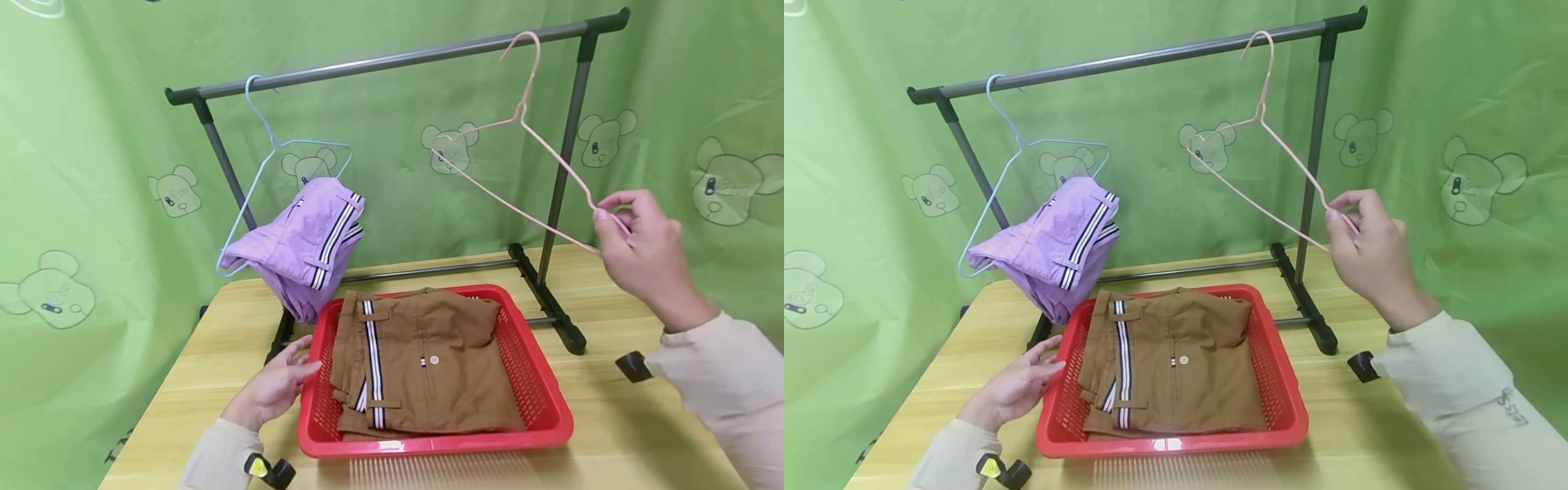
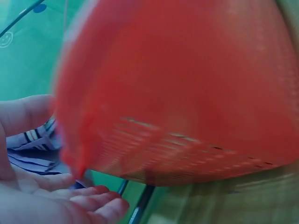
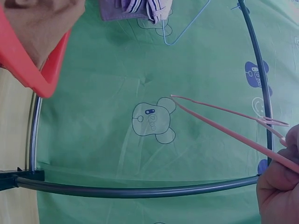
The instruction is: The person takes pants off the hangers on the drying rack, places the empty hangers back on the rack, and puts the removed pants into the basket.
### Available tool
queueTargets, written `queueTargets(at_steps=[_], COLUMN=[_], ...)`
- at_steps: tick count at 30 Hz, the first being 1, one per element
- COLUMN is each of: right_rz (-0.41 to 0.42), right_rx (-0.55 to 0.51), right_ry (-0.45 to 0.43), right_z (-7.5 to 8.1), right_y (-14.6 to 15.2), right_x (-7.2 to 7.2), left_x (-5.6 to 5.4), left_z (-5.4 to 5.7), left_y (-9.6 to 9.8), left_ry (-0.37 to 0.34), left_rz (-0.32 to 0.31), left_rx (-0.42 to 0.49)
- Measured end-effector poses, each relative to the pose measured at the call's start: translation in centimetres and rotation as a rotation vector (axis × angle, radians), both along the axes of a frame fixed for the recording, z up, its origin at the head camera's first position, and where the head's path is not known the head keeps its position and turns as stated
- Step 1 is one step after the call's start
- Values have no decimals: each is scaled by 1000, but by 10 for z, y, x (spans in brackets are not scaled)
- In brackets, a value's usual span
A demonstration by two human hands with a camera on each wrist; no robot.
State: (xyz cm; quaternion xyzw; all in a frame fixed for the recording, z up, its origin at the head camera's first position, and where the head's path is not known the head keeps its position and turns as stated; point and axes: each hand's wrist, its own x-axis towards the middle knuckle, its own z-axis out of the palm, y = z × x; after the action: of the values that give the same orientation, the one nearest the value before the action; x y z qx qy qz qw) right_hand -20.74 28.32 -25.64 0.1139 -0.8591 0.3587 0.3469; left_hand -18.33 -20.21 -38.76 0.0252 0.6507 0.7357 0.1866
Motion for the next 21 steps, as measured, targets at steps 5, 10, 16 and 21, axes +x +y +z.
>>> queueTargets(at_steps=[5,10,16,21], right_rz=[8,-9,-23,-28], right_rx=[-12,-28,-29,-42], right_ry=[42,23,5,-6], right_z=[8,14,18,21], right_y=[-2,-3,-5,-9], right_x=[-1,-2,-5,-9], left_x=[6,8,12,14], left_z=[-11,-19,-27,-31], left_y=[2,9,20,23], left_ry=[-6,-9,-25,-25], left_rz=[-24,24,82,115], left_rx=[45,61,83,83])
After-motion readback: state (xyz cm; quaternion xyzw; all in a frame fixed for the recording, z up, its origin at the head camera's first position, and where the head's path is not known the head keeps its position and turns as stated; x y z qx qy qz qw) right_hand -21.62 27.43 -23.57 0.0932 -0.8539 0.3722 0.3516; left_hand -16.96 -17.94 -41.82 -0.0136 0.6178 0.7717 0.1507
